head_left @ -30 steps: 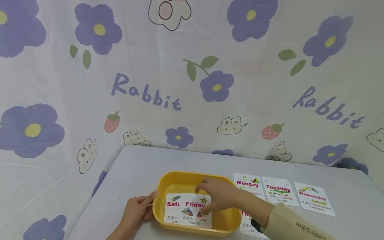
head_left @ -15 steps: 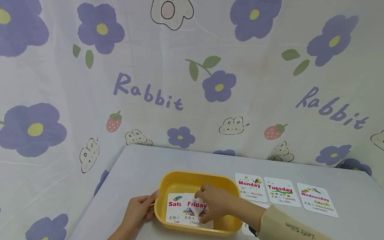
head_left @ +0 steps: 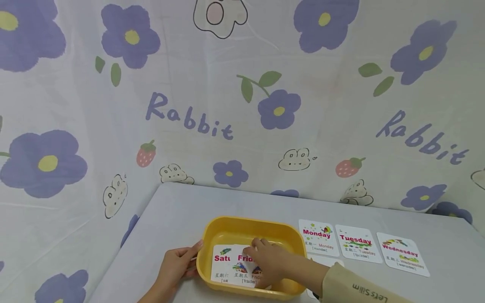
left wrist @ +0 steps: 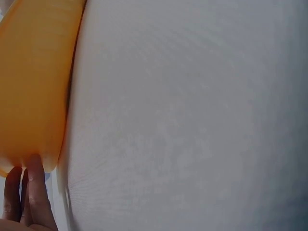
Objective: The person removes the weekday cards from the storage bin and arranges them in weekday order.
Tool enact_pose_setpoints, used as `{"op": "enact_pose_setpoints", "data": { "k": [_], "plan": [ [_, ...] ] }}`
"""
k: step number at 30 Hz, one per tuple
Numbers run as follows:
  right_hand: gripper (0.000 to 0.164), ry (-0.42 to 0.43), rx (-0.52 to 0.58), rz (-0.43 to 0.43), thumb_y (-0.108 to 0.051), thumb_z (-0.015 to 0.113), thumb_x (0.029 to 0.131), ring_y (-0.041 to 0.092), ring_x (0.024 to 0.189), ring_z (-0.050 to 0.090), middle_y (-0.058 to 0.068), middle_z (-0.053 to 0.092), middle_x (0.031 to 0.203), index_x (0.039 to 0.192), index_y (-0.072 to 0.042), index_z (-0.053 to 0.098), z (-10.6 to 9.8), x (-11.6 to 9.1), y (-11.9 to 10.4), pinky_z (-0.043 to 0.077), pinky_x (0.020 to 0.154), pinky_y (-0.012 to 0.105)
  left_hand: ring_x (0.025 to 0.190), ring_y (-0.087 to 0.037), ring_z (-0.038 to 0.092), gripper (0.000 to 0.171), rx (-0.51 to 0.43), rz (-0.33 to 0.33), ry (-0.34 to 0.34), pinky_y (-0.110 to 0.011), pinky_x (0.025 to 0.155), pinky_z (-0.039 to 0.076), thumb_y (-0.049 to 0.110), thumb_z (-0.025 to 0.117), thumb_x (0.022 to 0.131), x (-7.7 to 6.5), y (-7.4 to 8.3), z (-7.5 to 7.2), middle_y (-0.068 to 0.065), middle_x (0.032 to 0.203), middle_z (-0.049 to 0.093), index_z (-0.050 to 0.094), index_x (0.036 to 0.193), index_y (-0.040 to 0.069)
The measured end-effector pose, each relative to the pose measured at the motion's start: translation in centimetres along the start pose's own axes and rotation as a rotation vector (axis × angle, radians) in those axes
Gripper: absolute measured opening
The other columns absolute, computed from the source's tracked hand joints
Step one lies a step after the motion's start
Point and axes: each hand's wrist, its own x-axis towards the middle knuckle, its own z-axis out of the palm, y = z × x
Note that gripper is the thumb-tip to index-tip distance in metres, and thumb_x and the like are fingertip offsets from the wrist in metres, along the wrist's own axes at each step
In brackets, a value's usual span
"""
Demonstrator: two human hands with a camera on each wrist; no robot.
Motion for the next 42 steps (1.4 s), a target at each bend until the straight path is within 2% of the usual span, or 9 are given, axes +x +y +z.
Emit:
{"op": "enact_pose_setpoints", "data": {
  "k": [10,19,27,31,42],
  "plan": [
    [0.073,0.013,0.033,-0.036,-0.045,0.079,0.066,0.021,0.107,0.049,0.004,0.048,0.121,0.126,-0.018,0.047,0.4,-0.1,0.1,0.041,0.101,0.042,0.068,-0.015,0.069,0.068,-0.014,0.016,-0.006,-0.028,0.058,0.057,0.053,0.072,0.071,-0.2,-0.1,0.2,-0.011,0.081,0.071,0.066,0.1,-0.008],
    [0.07,0.029,0.02,-0.042,-0.039,0.079,0.067,0.022,0.109,0.043,0.005,0.045,0.123,0.126,-0.019,0.047,0.6,-0.2,0.0,0.034,0.106,0.047,0.068,-0.014,0.068,0.067,-0.006,0.005,-0.002,-0.028,0.058,0.057,0.053,0.072,0.072,-0.3,-0.2,0.0,-0.011,0.081,0.071,0.067,0.099,-0.007],
    [0.076,0.086,0.06,-0.071,-0.043,0.081,0.064,0.021,0.106,0.042,0.008,0.044,0.124,0.127,-0.014,0.048,0.3,-0.6,0.3,0.04,0.101,0.039,0.069,-0.014,0.069,0.068,-0.012,0.002,-0.008,-0.028,0.059,0.057,0.052,0.072,0.072,-0.3,-0.1,0.0,-0.012,0.082,0.071,0.065,0.102,-0.009],
    [0.08,0.107,0.086,-0.072,-0.049,0.08,0.064,0.019,0.104,0.041,0.007,0.044,0.124,0.128,-0.015,0.047,0.0,-0.8,0.6,0.043,0.097,0.037,0.069,-0.014,0.069,0.069,-0.007,0.012,-0.008,-0.027,0.06,0.057,0.053,0.071,0.072,-0.3,-0.1,0.0,-0.012,0.082,0.071,0.065,0.102,-0.009],
    [0.081,0.17,0.097,-0.051,-0.048,0.081,0.062,0.025,0.112,0.04,0.01,0.041,0.129,0.128,-0.016,0.046,-1.4,-1.5,0.6,0.042,0.1,0.041,0.066,-0.011,0.068,0.061,-0.002,0.047,0.01,-0.023,0.057,0.056,0.049,0.071,0.075,-0.2,-0.1,0.2,-0.009,0.079,0.071,0.068,0.096,-0.008]
  ]
}}
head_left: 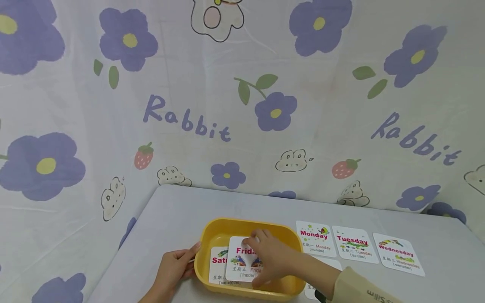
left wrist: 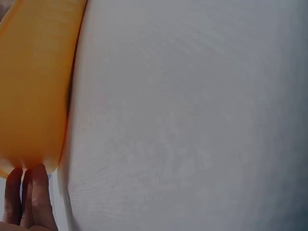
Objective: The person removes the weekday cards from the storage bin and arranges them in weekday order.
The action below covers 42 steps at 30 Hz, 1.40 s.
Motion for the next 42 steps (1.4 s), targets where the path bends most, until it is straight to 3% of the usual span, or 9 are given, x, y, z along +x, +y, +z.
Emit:
{"op": "enact_pose_setpoints", "data": {
  "k": [29,42],
  "plan": [
    [0.079,0.024,0.059,0.034,-0.047,0.081,0.062,0.023,0.111,0.04,0.007,0.042,0.127,0.128,-0.017,0.048,-1.1,-1.8,1.2,0.043,0.098,0.043,0.069,-0.013,0.068,0.074,-0.002,-0.02,-0.005,-0.026,0.06,0.057,0.054,0.071,0.071,0.0,0.0,0.1,-0.012,0.083,0.071,0.063,0.107,-0.011],
    [0.08,0.079,0.106,0.088,-0.044,0.083,0.06,0.023,0.114,0.039,0.009,0.04,0.131,0.128,-0.017,0.049,-2.3,-4.5,2.8,0.045,0.095,0.048,0.069,-0.014,0.069,0.074,-0.009,-0.011,-0.019,-0.027,0.061,0.057,0.052,0.071,0.073,0.1,-0.1,0.0,-0.013,0.083,0.071,0.061,0.107,-0.012]
  ]
}}
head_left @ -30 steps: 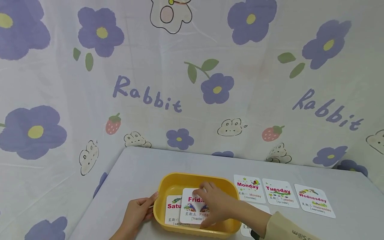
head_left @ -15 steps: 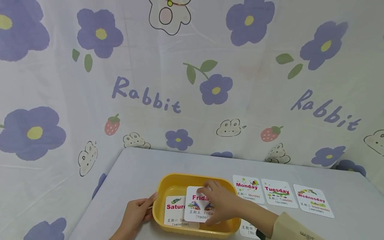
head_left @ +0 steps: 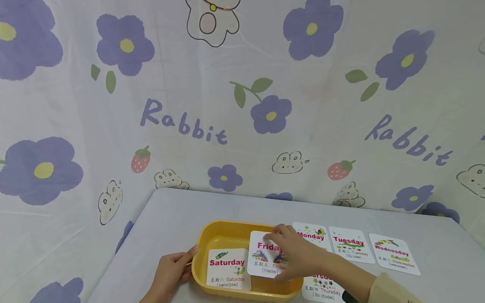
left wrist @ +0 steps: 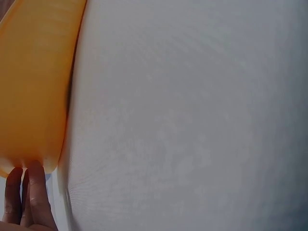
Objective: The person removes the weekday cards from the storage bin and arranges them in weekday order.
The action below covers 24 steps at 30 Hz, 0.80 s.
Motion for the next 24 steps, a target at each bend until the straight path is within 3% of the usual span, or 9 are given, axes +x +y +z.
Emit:
{"op": "enact_pose_setpoints", "data": {
  "k": [8,24],
  "plan": [
    [0.081,0.018,0.013,0.017,-0.044,0.083,0.06,0.024,0.115,0.039,0.01,0.039,0.131,0.128,-0.016,0.049,-0.7,-1.1,0.9,0.043,0.097,0.049,0.069,-0.014,0.069,0.074,0.037,-0.013,-0.015,-0.026,0.062,0.057,0.054,0.068,0.075,0.0,0.1,-0.1,-0.012,0.083,0.071,0.061,0.108,-0.012],
    [0.084,0.041,0.022,0.064,-0.045,0.084,0.058,0.025,0.113,0.041,0.009,0.04,0.131,0.129,-0.018,0.048,-1.3,-3.5,3.1,0.046,0.094,0.049,0.069,-0.015,0.069,0.074,0.023,-0.001,-0.018,-0.027,0.061,0.057,0.053,0.068,0.075,-0.2,0.0,-0.1,-0.013,0.083,0.071,0.06,0.109,-0.013]
  ]
}}
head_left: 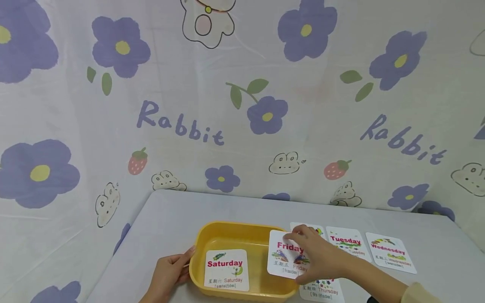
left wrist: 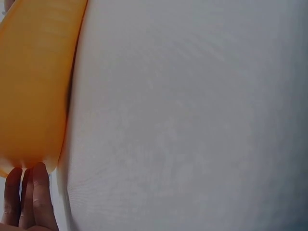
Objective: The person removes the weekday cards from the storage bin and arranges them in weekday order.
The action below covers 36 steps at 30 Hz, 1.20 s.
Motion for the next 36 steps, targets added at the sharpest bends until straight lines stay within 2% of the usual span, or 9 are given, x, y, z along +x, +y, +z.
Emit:
{"op": "enact_pose_setpoints", "data": {
  "k": [14,25,36],
  "plan": [
    [0.084,-0.004,0.045,0.078,-0.049,0.083,0.057,0.03,0.115,0.041,0.013,0.036,0.135,0.128,-0.02,0.049,-0.2,-3.0,2.6,0.042,0.094,0.057,0.07,-0.014,0.069,0.08,0.011,-0.011,0.004,-0.026,0.063,0.057,0.057,0.069,0.071,0.1,0.1,0.0,-0.013,0.084,0.071,0.06,0.11,-0.013],
    [0.085,0.01,0.071,0.114,-0.047,0.084,0.056,0.032,0.115,0.038,0.014,0.035,0.135,0.128,-0.02,0.048,0.0,-5.5,5.8,0.042,0.091,0.06,0.071,-0.015,0.069,0.079,0.022,-0.008,0.01,-0.027,0.063,0.057,0.056,0.069,0.072,0.2,0.0,0.1,-0.014,0.085,0.071,0.06,0.109,-0.013],
    [0.084,0.006,0.092,0.146,-0.045,0.085,0.056,0.033,0.114,0.038,0.016,0.033,0.135,0.128,-0.02,0.047,0.2,-6.4,6.8,0.043,0.091,0.06,0.069,-0.014,0.069,0.077,0.03,-0.018,0.03,-0.027,0.062,0.057,0.055,0.069,0.073,0.1,0.0,0.1,-0.014,0.086,0.071,0.061,0.108,-0.012]
  ]
}}
